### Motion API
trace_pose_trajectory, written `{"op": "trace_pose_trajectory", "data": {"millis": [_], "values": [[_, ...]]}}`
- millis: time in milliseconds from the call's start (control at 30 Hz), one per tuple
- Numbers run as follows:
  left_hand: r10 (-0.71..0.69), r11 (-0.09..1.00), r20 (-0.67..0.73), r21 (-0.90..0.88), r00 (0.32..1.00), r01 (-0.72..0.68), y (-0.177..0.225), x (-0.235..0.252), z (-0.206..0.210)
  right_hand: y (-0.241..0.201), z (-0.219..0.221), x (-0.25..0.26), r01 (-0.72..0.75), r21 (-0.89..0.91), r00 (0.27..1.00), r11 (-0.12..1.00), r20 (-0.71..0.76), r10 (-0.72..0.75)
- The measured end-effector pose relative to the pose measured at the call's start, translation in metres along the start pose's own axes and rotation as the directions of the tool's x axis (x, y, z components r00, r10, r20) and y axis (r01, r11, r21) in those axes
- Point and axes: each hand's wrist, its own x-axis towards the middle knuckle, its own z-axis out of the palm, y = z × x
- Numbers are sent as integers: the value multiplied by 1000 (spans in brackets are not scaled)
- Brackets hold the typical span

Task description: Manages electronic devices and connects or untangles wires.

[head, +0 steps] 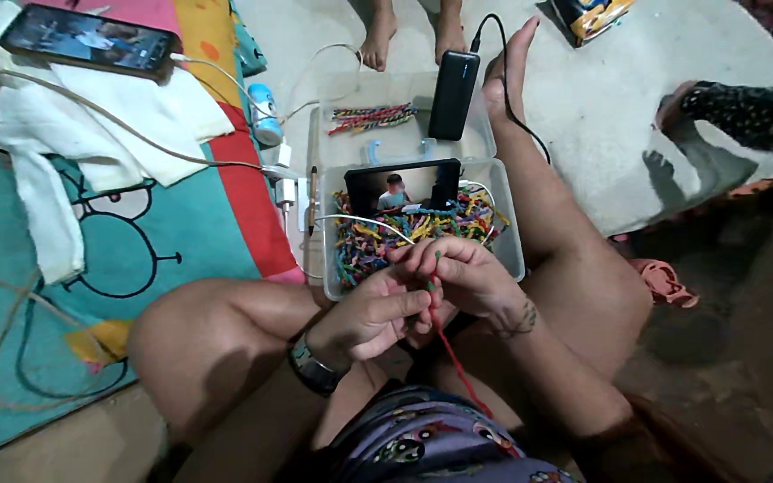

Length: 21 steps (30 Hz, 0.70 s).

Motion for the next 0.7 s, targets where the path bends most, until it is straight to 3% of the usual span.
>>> {"op": "trace_pose_trajectory", "data": {"millis": [267, 700], "values": [[14, 993, -41, 118, 999, -9, 1, 1, 6, 4, -3, 4, -8, 198, 1000, 980, 25, 3], [-16, 996, -141, 87, 990, 28, -1, 4, 7, 5, -1, 5, -8, 108, 998, 994, -60, 14]]}}
